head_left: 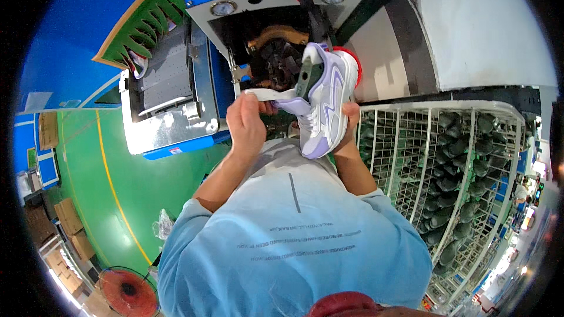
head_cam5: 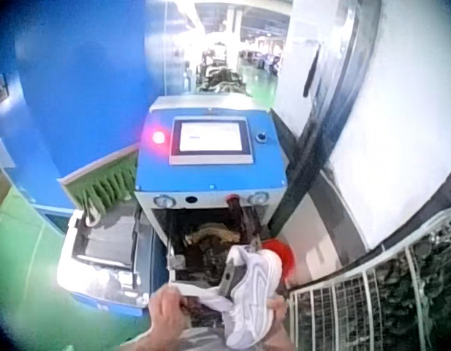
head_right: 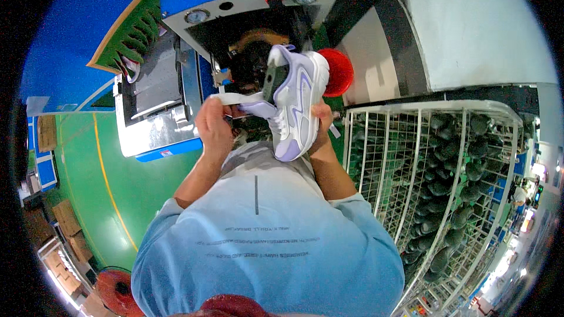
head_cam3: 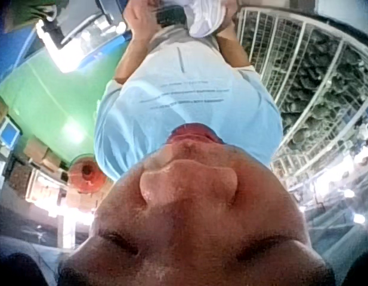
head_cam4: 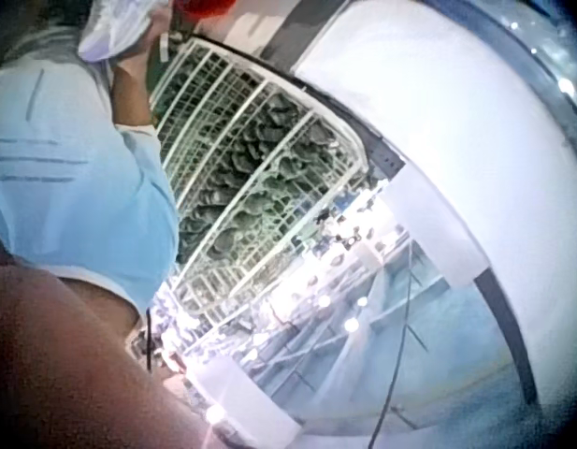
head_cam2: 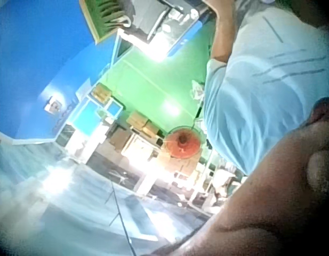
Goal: The person operates a shoe-lasting machine by inserting shoe lasts into the press, manipulating the shoe uppers to ensure alignment, and placing the processed shoes onto a conveyor belt. The person also handles a cardboard box and places small items inside it while managing a rack of shoe lasts.
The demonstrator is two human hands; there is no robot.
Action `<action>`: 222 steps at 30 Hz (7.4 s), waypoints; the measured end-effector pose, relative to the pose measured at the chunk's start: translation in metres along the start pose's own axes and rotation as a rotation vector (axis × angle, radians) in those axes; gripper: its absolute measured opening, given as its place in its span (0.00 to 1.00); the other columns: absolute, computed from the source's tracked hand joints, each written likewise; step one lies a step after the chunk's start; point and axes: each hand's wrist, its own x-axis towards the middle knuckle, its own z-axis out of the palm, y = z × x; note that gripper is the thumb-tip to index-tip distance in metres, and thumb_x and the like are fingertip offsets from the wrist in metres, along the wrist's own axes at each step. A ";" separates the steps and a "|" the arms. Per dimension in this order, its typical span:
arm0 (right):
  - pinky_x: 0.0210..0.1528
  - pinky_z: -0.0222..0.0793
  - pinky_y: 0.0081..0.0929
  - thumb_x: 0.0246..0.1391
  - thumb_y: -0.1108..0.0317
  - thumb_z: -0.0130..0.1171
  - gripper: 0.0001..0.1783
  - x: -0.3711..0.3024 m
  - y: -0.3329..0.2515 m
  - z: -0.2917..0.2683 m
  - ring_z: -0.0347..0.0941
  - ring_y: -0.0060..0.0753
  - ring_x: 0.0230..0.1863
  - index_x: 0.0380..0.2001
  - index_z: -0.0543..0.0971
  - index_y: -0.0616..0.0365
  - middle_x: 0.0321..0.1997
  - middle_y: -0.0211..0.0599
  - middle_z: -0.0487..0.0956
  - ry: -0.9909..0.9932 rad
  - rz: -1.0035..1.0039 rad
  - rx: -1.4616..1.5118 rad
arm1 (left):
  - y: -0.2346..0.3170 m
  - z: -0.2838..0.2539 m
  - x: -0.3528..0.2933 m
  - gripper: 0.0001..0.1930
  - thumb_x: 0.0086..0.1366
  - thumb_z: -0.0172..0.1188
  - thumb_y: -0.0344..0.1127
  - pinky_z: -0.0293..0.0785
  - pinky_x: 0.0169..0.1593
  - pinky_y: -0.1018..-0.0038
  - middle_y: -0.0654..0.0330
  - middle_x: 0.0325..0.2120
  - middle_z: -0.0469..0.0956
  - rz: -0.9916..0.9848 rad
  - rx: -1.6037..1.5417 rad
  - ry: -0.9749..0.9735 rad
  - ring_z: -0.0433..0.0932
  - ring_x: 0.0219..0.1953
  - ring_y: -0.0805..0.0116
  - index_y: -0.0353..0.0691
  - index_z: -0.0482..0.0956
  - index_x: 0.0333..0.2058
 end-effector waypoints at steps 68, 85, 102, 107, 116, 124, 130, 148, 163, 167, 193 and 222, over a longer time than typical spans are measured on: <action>0.67 0.64 0.33 0.42 0.61 0.75 0.62 0.064 0.065 0.066 0.69 0.32 0.63 0.76 0.51 0.58 0.68 0.43 0.70 -0.533 0.005 -1.167 | -0.051 -0.174 -0.011 0.22 0.77 0.50 0.44 0.71 0.61 0.61 0.56 0.58 0.75 -0.201 0.147 0.042 0.72 0.61 0.63 0.37 0.70 0.62; 0.67 0.64 0.30 0.41 0.66 0.71 0.61 0.019 0.030 0.000 0.66 0.32 0.66 0.77 0.49 0.57 0.70 0.43 0.67 -0.131 0.270 -0.605 | -0.037 -0.071 0.046 0.18 0.73 0.60 0.47 0.75 0.40 0.75 0.60 0.40 0.80 -0.603 0.120 -0.314 0.79 0.39 0.72 0.36 0.76 0.47; 0.67 0.63 0.30 0.47 0.66 0.62 0.53 0.005 -0.006 -0.044 0.66 0.32 0.66 0.76 0.53 0.55 0.70 0.38 0.68 -0.057 0.225 -0.587 | -0.047 -0.033 0.029 0.20 0.76 0.55 0.44 0.72 0.37 0.76 0.61 0.42 0.76 -0.445 0.357 -0.493 0.76 0.37 0.73 0.37 0.69 0.57; 0.69 0.60 0.31 0.43 0.66 0.65 0.60 -0.010 -0.006 -0.045 0.63 0.33 0.69 0.78 0.46 0.56 0.74 0.40 0.63 -0.078 0.131 -0.512 | -0.037 -0.010 0.017 0.27 0.74 0.56 0.47 0.74 0.43 0.68 0.53 0.46 0.77 -0.585 0.170 -0.319 0.80 0.40 0.61 0.38 0.63 0.63; 0.71 0.57 0.29 0.38 0.68 0.70 0.64 -0.017 -0.013 -0.036 0.63 0.34 0.67 0.78 0.46 0.56 0.72 0.42 0.65 -0.200 0.092 -0.588 | -0.036 -0.008 0.016 0.44 0.66 0.63 0.45 0.80 0.43 0.59 0.43 0.45 0.77 -0.593 -0.017 -0.206 0.81 0.39 0.52 0.32 0.45 0.69; 0.71 0.55 0.28 0.43 0.68 0.69 0.64 -0.016 -0.019 -0.036 0.60 0.34 0.69 0.78 0.42 0.55 0.74 0.44 0.62 -0.246 0.060 -0.805 | -0.042 -0.012 0.015 0.38 0.66 0.62 0.44 0.78 0.41 0.60 0.46 0.44 0.77 -0.547 -0.098 -0.247 0.80 0.38 0.55 0.30 0.54 0.65; 0.73 0.52 0.30 0.45 0.62 0.72 0.66 -0.020 -0.031 -0.031 0.54 0.37 0.73 0.77 0.38 0.61 0.77 0.48 0.56 -0.301 0.042 -1.065 | -0.053 -0.015 0.018 0.39 0.67 0.60 0.43 0.78 0.42 0.64 0.48 0.42 0.78 -0.526 -0.030 -0.233 0.79 0.37 0.58 0.29 0.53 0.68; 0.59 0.74 0.35 0.47 0.70 0.63 0.42 -0.014 -0.007 -0.065 0.78 0.37 0.54 0.69 0.65 0.60 0.59 0.44 0.78 0.217 0.184 -0.597 | -0.033 -0.033 -0.008 0.19 0.71 0.54 0.33 0.69 0.52 0.78 0.61 0.47 0.80 -0.468 0.139 -0.491 0.74 0.44 0.75 0.32 0.74 0.58; 0.67 0.63 0.33 0.43 0.75 0.63 0.51 0.054 0.008 -0.023 0.70 0.40 0.65 0.73 0.58 0.60 0.67 0.45 0.72 0.185 -0.028 -1.100 | -0.049 -0.059 -0.002 0.23 0.70 0.59 0.42 0.68 0.62 0.70 0.52 0.55 0.78 -0.442 0.238 -0.595 0.75 0.57 0.65 0.34 0.74 0.58; 0.68 0.62 0.33 0.42 0.67 0.67 0.54 0.080 -0.003 0.008 0.69 0.44 0.66 0.74 0.57 0.60 0.66 0.49 0.72 0.307 0.009 -1.285 | -0.096 -0.047 0.010 0.22 0.74 0.56 0.44 0.71 0.51 0.74 0.64 0.44 0.78 -0.453 -0.030 -0.533 0.74 0.45 0.74 0.37 0.72 0.60; 0.37 0.76 0.49 0.52 0.54 0.65 0.59 0.144 0.087 -0.024 0.76 0.66 0.38 0.77 0.41 0.58 0.44 0.69 0.73 0.172 -0.378 -2.530 | -0.140 -0.127 0.034 0.15 0.61 0.47 0.22 0.81 0.54 0.54 0.39 0.50 0.75 -0.958 -0.879 -0.082 0.80 0.47 0.42 0.34 0.68 0.47; 0.56 0.79 0.39 0.43 0.70 0.56 0.39 0.024 0.034 -0.047 0.81 0.47 0.51 0.63 0.68 0.68 0.55 0.51 0.80 0.261 0.135 -0.324 | -0.032 -0.080 0.020 0.16 0.61 0.61 0.39 0.76 0.41 0.67 0.54 0.45 0.78 -0.380 0.373 -0.749 0.80 0.36 0.58 0.37 0.79 0.45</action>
